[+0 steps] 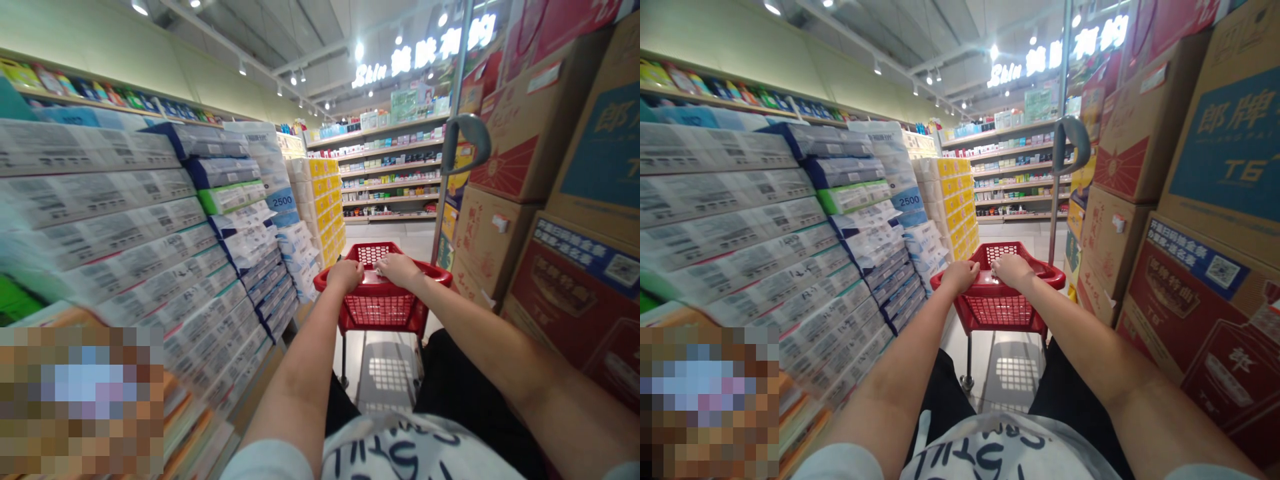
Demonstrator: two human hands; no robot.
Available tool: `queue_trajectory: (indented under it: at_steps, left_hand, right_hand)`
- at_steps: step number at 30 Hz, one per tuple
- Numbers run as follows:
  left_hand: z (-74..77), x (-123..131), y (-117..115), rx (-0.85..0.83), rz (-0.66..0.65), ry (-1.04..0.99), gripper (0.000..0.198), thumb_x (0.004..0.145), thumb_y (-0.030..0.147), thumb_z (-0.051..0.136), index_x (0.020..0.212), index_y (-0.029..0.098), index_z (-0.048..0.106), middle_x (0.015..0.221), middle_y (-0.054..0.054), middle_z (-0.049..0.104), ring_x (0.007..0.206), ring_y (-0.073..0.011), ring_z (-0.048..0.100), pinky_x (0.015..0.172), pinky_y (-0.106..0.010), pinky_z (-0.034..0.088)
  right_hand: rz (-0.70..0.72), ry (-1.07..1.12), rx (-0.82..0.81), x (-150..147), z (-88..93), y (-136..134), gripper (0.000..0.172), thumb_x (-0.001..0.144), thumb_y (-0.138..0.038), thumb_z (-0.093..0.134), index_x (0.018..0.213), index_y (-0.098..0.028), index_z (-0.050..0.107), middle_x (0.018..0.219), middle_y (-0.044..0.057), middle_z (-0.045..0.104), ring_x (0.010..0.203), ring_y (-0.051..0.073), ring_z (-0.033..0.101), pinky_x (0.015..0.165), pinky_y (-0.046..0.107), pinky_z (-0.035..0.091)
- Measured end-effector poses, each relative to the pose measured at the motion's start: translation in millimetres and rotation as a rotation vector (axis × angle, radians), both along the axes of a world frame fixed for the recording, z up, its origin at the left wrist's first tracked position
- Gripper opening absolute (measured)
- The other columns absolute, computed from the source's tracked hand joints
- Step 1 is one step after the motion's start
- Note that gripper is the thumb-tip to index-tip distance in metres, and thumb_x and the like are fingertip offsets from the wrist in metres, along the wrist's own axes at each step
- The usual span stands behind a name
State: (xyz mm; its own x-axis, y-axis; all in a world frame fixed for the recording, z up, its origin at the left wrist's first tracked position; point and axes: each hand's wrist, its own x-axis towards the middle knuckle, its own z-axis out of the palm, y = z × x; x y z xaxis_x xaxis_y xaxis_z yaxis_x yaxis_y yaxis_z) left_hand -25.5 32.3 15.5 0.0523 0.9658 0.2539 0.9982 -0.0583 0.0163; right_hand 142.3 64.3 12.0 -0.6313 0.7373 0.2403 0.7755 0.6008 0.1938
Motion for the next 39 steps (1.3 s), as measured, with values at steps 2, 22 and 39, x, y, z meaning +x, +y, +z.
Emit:
queue_trajectory:
  at_steps: [2, 22, 39]
  left_hand:
    - [0.1, 0, 0, 0.004, -0.004, -0.002, 0.051, 0.092, 0.040, 0.024, 0.096, 0.018, 0.069, 0.102, -0.009, 0.068, 0.095, -0.0216, 0.062, 0.081, -0.029, 0.045]
    - [2.1, 2, -2, -0.004, -0.003, -0.013, 0.050, 0.092, 0.040, 0.023, 0.095, 0.019, 0.069, 0.103, -0.009, 0.068, 0.095, -0.0224, 0.061, 0.081, -0.031, 0.044]
    - [2.7, 4, -3, -0.016, -0.001, -0.010, 0.050, 0.093, 0.039, 0.024, 0.097, 0.019, 0.069, 0.104, -0.009, 0.068, 0.097, -0.0216, 0.061, 0.084, -0.030, 0.043]
  right_hand:
    - [0.002, 0.100, -0.012, 0, -3.5, -3, 0.041, 0.096, -0.038, 0.029, 0.103, -0.017, 0.063, 0.099, 0.013, 0.065, 0.091, 0.020, 0.061, 0.073, 0.029, 0.044]
    - [-0.003, 0.038, -0.007, 3, -1.7, 7, 0.029, 0.089, -0.029, 0.045, 0.092, -0.011, 0.068, 0.092, 0.017, 0.067, 0.091, 0.024, 0.061, 0.072, 0.030, 0.044]
    - [0.084, 0.502, -0.312, 7, -12.6, 18, 0.033, 0.091, -0.040, 0.041, 0.098, -0.020, 0.067, 0.089, 0.004, 0.070, 0.078, 0.014, 0.063, 0.066, 0.022, 0.046]
